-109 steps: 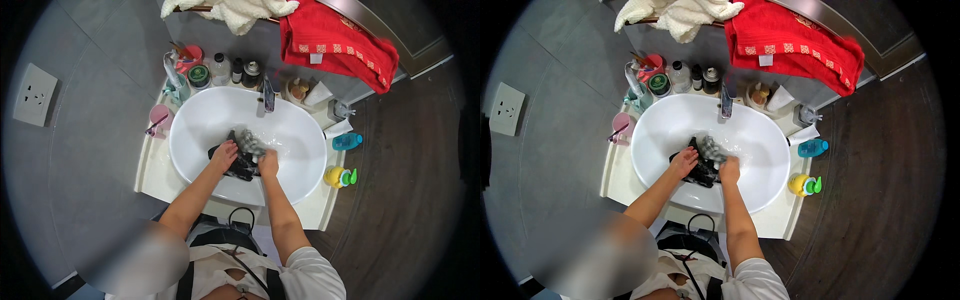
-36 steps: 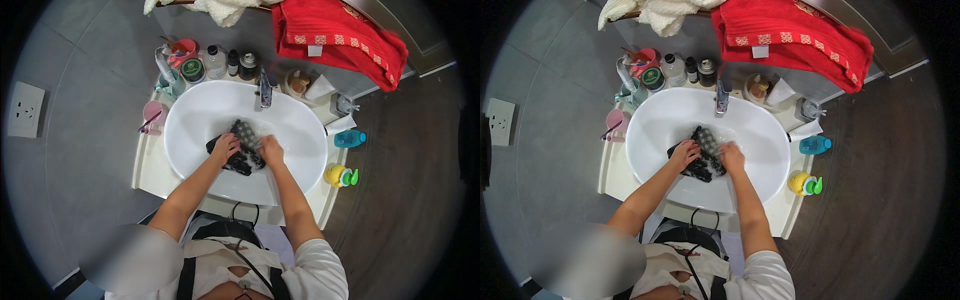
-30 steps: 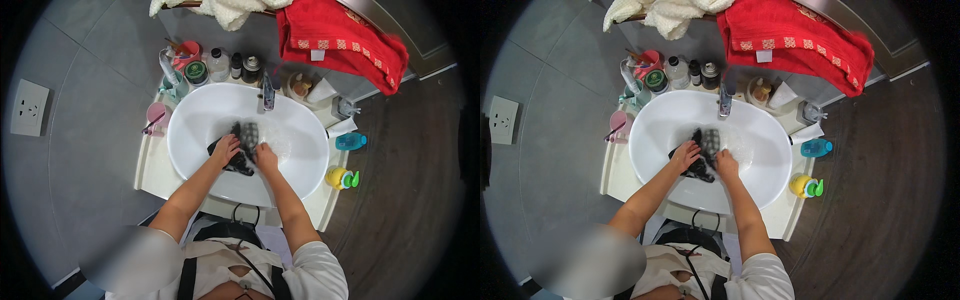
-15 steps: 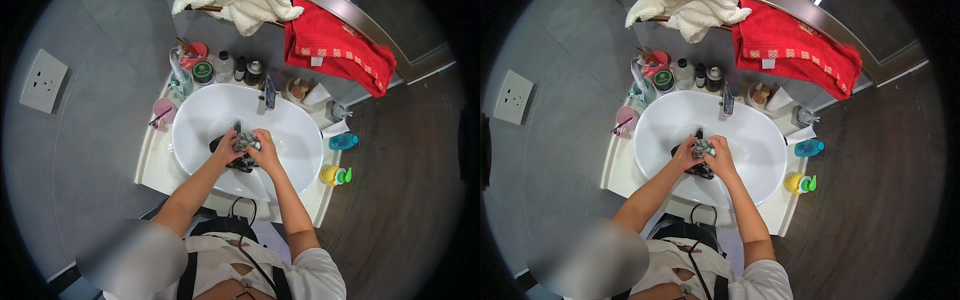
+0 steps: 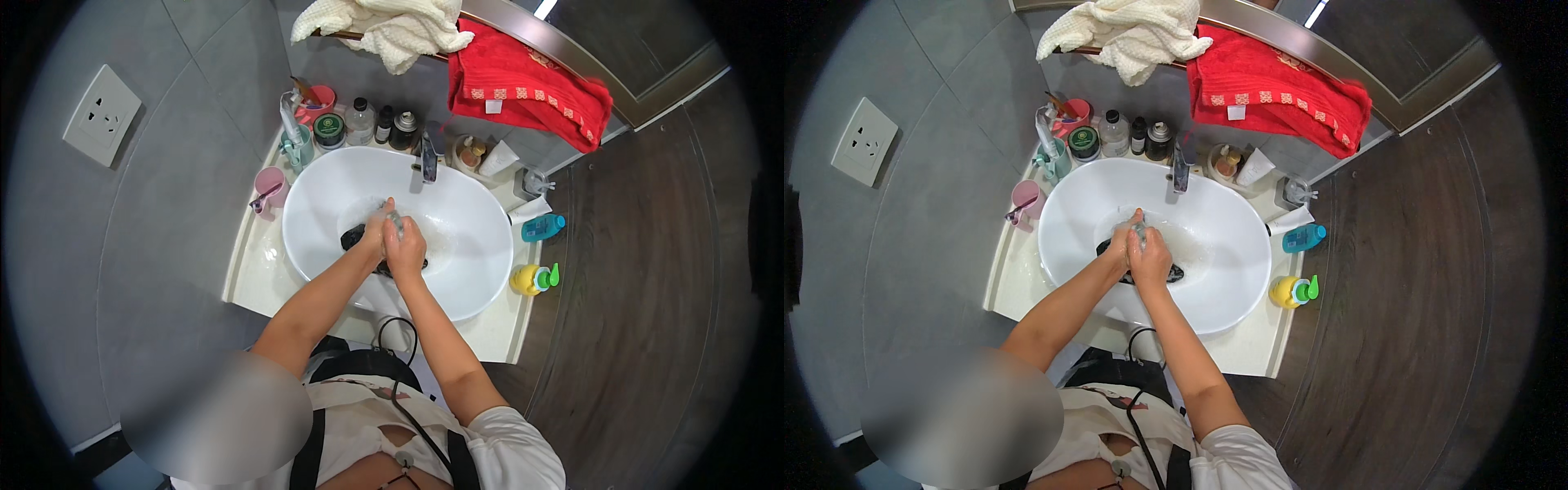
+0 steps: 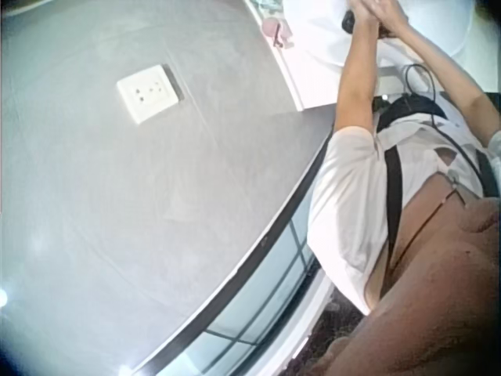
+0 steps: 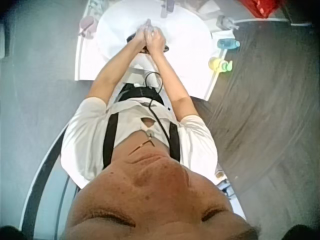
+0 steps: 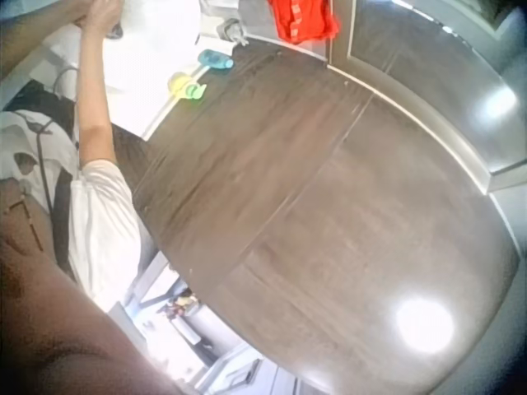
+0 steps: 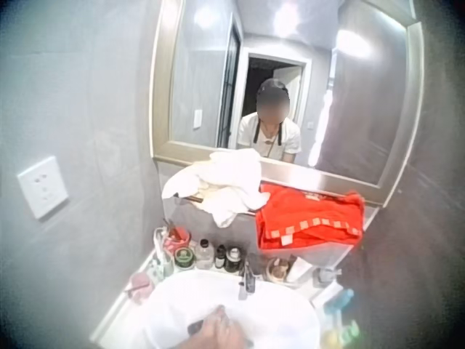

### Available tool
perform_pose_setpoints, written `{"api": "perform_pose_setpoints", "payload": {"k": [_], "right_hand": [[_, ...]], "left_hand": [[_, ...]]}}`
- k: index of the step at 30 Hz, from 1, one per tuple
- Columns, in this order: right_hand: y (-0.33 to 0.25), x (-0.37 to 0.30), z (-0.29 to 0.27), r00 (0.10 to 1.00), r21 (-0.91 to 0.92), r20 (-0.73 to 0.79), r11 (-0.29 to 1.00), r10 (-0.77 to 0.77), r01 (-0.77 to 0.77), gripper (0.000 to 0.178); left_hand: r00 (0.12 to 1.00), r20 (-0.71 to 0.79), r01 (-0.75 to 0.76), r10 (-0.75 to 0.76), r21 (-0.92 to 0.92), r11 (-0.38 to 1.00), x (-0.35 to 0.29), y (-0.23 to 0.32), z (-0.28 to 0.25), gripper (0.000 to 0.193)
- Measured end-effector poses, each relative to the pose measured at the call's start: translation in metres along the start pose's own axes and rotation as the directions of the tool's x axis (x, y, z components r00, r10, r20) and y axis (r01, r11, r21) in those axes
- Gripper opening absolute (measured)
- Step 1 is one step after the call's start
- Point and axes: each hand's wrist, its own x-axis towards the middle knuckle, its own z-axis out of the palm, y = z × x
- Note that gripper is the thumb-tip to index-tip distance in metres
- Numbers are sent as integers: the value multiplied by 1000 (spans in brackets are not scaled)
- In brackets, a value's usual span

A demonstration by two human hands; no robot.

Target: The person washes a piece of patterned cloth and black fabric by hand in a sink, scrubbing and wringing them in the water.

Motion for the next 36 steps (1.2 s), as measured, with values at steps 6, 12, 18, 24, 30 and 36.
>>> {"api": "perform_pose_setpoints", "payload": {"k": [6,12,18,24,30,36], "right_hand": [[50,19,-1,950,17,-15,950,312,-311,30],[84,16,-15,946,66,119,949,300,-309,35],[84,23,-52,853,414,379,758,359,-504,27],[67,32,-71,940,256,317,942,129,-216,19],[65,23,-66,886,308,413,882,213,-356,18],[49,23,-73,820,440,419,704,389,-558,21]], "left_hand": [[995,-96,12,19,312,950,-15,-19,9,32],[958,49,-279,284,408,869,-1,-18,-25,37],[898,269,-418,347,769,484,-28,17,-36,31],[790,411,-505,454,857,103,-27,14,-46,27],[656,656,-723,374,689,58,-31,-5,-22,35],[816,515,-576,264,765,288,-27,-13,-14,17]]}}
